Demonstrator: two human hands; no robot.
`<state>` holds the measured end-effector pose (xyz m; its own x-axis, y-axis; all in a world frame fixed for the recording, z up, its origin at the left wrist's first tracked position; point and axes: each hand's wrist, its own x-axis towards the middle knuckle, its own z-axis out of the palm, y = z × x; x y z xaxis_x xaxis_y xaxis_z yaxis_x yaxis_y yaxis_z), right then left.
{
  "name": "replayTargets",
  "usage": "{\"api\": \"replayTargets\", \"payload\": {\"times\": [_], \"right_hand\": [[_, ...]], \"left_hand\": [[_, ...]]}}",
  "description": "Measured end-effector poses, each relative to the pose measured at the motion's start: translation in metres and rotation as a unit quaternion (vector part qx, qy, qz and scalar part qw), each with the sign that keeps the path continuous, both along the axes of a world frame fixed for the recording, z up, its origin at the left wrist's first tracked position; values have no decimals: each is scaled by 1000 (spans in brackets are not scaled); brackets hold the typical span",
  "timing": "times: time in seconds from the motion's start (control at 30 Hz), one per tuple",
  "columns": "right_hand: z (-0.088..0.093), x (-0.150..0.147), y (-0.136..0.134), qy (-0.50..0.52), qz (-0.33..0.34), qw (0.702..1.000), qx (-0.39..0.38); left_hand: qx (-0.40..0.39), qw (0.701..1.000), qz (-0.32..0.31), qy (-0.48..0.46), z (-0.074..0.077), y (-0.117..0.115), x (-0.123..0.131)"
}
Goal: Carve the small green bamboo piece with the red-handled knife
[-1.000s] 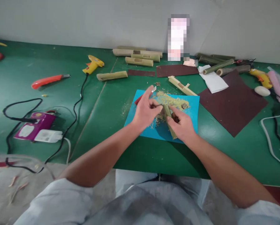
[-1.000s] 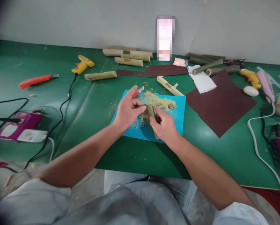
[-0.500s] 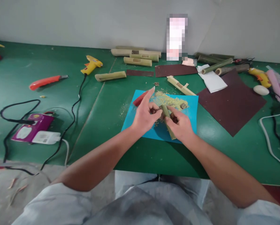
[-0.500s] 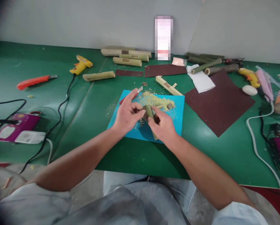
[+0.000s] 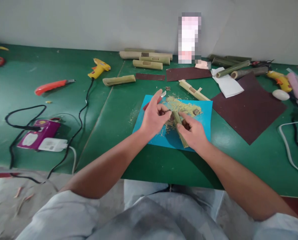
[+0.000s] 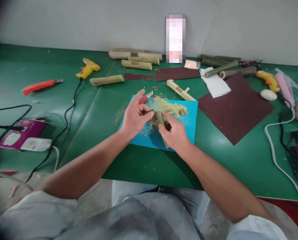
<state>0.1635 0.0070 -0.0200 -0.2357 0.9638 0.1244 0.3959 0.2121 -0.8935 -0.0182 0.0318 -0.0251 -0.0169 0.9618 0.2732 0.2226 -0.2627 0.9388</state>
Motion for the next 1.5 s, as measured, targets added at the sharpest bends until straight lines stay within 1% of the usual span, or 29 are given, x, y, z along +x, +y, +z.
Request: {"api": "replayTargets", "payload": {"times": [0.1, 0.27, 0.37, 0.43, 0.53, 0.67, 0.73, 0.83, 0.9, 1.03, 1.27, 1.43, 1.5], "right_hand": [[1, 0, 0, 1, -5, 1000, -5], [1, 0, 0, 0, -12, 1000, -9], [0, 0, 0, 10, -9, 1000, -7], [0, 0, 0, 9, -10, 1000, -5], [1, -1, 0, 7, -11, 1000, -10], [2, -3, 0, 34, -10, 999, -33], [1, -3, 0, 48, -17, 998, -41], [-2, -3, 0, 64, -27, 997, -44], [-3, -2, 0, 73, -29, 996, -44], [-4, -1, 1, 74, -26, 996, -44], [-7, 0, 2, 73, -15, 997, -36], [-7, 0, 3, 92, 11, 995, -23], [-7, 1, 3, 96, 17, 995, -28]], "left_hand": [[-35, 999, -25, -9, 0, 0, 0], [-2, 1000, 11, -4, 1, 1, 1], [-28, 1000, -13, -5, 2, -1, 2], [-23, 1000, -17, -4, 2, 0, 1], [16, 1000, 4, -3, -2, 8, -3], [16, 999, 33, -17, -6, 20, -9], [2, 997, 56, -49, -4, 24, -12], [-23, 991, 93, -97, 3, 26, -15], [-25, 988, 105, -114, 8, 25, -16], [-25, 991, 75, -109, 14, 18, -12], [-14, 996, 5, -85, 14, 5, -5], [-5, 997, -12, -71, 15, 3, -4], [-8, 997, -17, -73, 14, 3, -3]]}}
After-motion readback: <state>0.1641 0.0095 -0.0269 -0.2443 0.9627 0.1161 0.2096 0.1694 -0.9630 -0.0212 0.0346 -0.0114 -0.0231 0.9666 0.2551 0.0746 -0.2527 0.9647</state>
